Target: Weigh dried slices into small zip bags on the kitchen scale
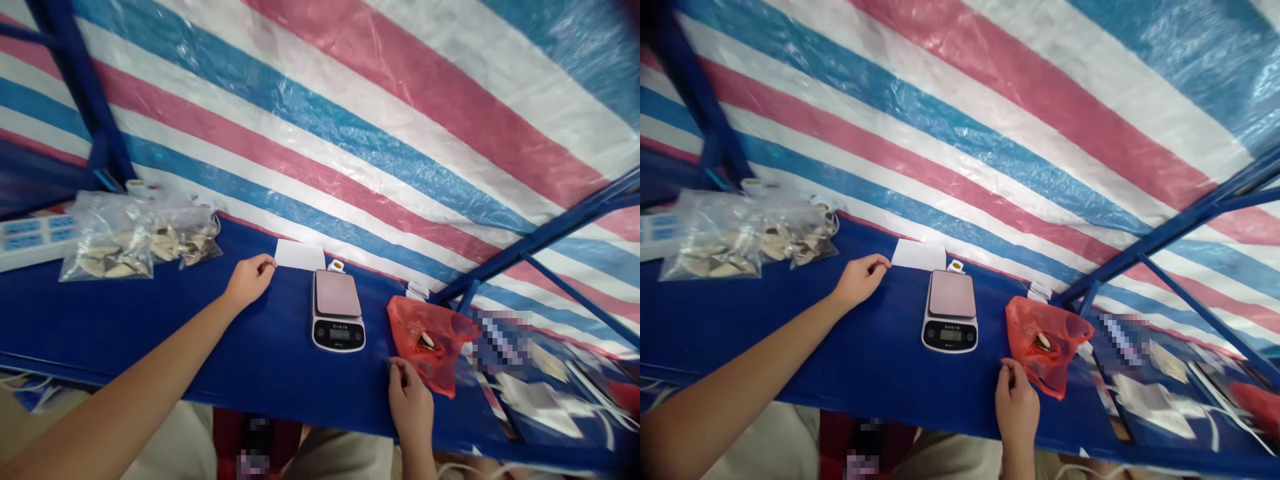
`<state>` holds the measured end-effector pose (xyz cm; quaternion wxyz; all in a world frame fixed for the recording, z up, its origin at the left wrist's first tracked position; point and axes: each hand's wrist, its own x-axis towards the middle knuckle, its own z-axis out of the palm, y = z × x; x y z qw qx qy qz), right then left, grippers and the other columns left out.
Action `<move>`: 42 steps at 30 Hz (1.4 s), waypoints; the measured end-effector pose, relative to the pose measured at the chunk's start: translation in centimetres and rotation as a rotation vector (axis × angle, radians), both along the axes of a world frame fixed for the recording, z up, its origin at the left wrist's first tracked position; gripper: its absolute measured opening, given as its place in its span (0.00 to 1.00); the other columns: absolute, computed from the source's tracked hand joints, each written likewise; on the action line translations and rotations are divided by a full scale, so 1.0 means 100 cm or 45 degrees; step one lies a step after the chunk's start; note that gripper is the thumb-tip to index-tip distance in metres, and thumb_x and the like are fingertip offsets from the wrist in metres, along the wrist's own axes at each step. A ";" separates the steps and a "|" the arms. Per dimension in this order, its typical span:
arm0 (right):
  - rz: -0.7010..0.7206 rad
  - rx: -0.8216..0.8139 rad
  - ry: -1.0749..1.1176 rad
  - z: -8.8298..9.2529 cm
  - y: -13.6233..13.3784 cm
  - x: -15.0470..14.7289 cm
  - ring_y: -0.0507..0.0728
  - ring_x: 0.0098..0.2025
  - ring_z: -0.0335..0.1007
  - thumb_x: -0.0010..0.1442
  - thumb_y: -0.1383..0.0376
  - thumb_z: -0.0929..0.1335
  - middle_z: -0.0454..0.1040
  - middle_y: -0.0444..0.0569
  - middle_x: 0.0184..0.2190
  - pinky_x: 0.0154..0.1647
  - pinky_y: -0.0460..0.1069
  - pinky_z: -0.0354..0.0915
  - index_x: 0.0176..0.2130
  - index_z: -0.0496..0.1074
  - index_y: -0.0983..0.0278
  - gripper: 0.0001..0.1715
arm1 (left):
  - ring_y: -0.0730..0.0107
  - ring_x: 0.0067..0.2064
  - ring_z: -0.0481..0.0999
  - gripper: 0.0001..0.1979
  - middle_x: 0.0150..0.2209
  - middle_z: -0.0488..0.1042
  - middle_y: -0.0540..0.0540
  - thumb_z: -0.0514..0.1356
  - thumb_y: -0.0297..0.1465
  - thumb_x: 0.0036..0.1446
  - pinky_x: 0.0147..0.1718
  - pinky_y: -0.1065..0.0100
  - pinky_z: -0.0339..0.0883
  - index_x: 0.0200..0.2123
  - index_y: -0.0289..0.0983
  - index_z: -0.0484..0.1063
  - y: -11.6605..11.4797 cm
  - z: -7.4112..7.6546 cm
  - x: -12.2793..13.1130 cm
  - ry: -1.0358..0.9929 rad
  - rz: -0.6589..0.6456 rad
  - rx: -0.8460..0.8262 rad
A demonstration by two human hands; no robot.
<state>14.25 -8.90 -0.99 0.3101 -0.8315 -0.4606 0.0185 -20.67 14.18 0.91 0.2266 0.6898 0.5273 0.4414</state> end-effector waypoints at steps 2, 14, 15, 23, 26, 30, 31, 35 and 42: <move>0.044 -0.003 0.028 -0.003 0.000 0.003 0.63 0.27 0.77 0.61 0.47 0.61 0.81 0.51 0.28 0.28 0.51 0.64 0.40 0.79 0.60 0.26 | 0.68 0.29 0.71 0.14 0.27 0.73 0.50 0.53 0.37 0.58 0.34 0.67 0.66 0.40 0.38 0.75 0.007 0.010 -0.010 0.054 0.045 0.083; 0.062 -0.009 0.094 -0.007 0.001 0.005 0.63 0.29 0.79 0.60 0.45 0.62 0.81 0.49 0.29 0.27 0.52 0.66 0.39 0.78 0.57 0.25 | 0.40 0.55 0.65 0.37 0.56 0.68 0.28 0.56 0.57 0.58 0.54 0.44 0.58 0.53 0.28 0.68 0.046 0.108 -0.143 1.153 0.503 0.002; 0.064 -0.007 0.097 -0.007 0.001 0.004 0.63 0.29 0.79 0.61 0.45 0.62 0.81 0.49 0.29 0.28 0.52 0.65 0.40 0.78 0.58 0.25 | 0.43 0.53 0.66 0.36 0.54 0.70 0.30 0.56 0.57 0.59 0.53 0.46 0.58 0.51 0.29 0.69 0.050 0.106 -0.146 1.203 0.491 -0.028; 0.113 0.083 0.085 0.002 -0.001 -0.009 0.60 0.27 0.76 0.66 0.50 0.61 0.79 0.49 0.26 0.30 0.51 0.64 0.40 0.78 0.62 0.24 | 0.77 0.30 0.50 0.43 0.23 0.61 0.52 0.36 0.67 0.58 0.37 0.71 0.40 0.29 0.34 0.67 0.095 0.085 -0.154 1.094 0.354 0.049; 0.116 0.138 0.093 0.002 0.000 -0.008 0.58 0.24 0.72 0.66 0.51 0.61 0.76 0.47 0.23 0.30 0.50 0.63 0.40 0.78 0.63 0.24 | 0.79 0.31 0.51 0.49 0.21 0.59 0.53 0.30 0.72 0.50 0.39 0.70 0.38 0.29 0.34 0.69 0.099 0.105 -0.142 1.077 0.280 0.072; 0.047 0.277 0.187 0.004 -0.003 -0.012 0.56 0.23 0.69 0.65 0.49 0.64 0.73 0.46 0.22 0.29 0.49 0.63 0.40 0.78 0.64 0.24 | 0.79 0.33 0.60 0.54 0.21 0.60 0.52 0.29 0.71 0.48 0.41 0.69 0.41 0.31 0.30 0.74 0.079 0.153 -0.094 1.141 0.210 0.107; 0.009 0.346 0.239 0.007 -0.005 -0.017 0.56 0.23 0.68 0.64 0.48 0.65 0.73 0.45 0.22 0.29 0.49 0.64 0.39 0.78 0.64 0.24 | 0.78 0.32 0.60 0.52 0.21 0.61 0.52 0.32 0.70 0.49 0.40 0.69 0.43 0.30 0.31 0.75 0.069 0.164 -0.076 1.127 0.172 0.146; 0.055 0.652 0.749 0.022 -0.010 -0.055 0.55 0.29 0.71 0.59 0.48 0.73 0.76 0.47 0.30 0.31 0.48 0.68 0.46 0.76 0.63 0.25 | 0.77 0.24 0.56 0.30 0.17 0.62 0.52 0.52 0.57 0.53 0.32 0.69 0.47 0.20 0.37 0.70 0.009 0.194 0.008 0.931 -0.125 0.362; 0.141 1.036 1.822 0.030 -0.026 -0.093 0.66 0.52 0.77 0.50 0.33 0.72 0.81 0.50 0.45 0.50 0.66 0.74 0.52 0.77 0.49 0.38 | 0.72 0.18 0.55 0.23 0.15 0.57 0.49 0.58 0.36 0.58 0.22 0.62 0.48 0.16 0.40 0.53 -0.110 0.185 0.151 0.399 -1.186 0.186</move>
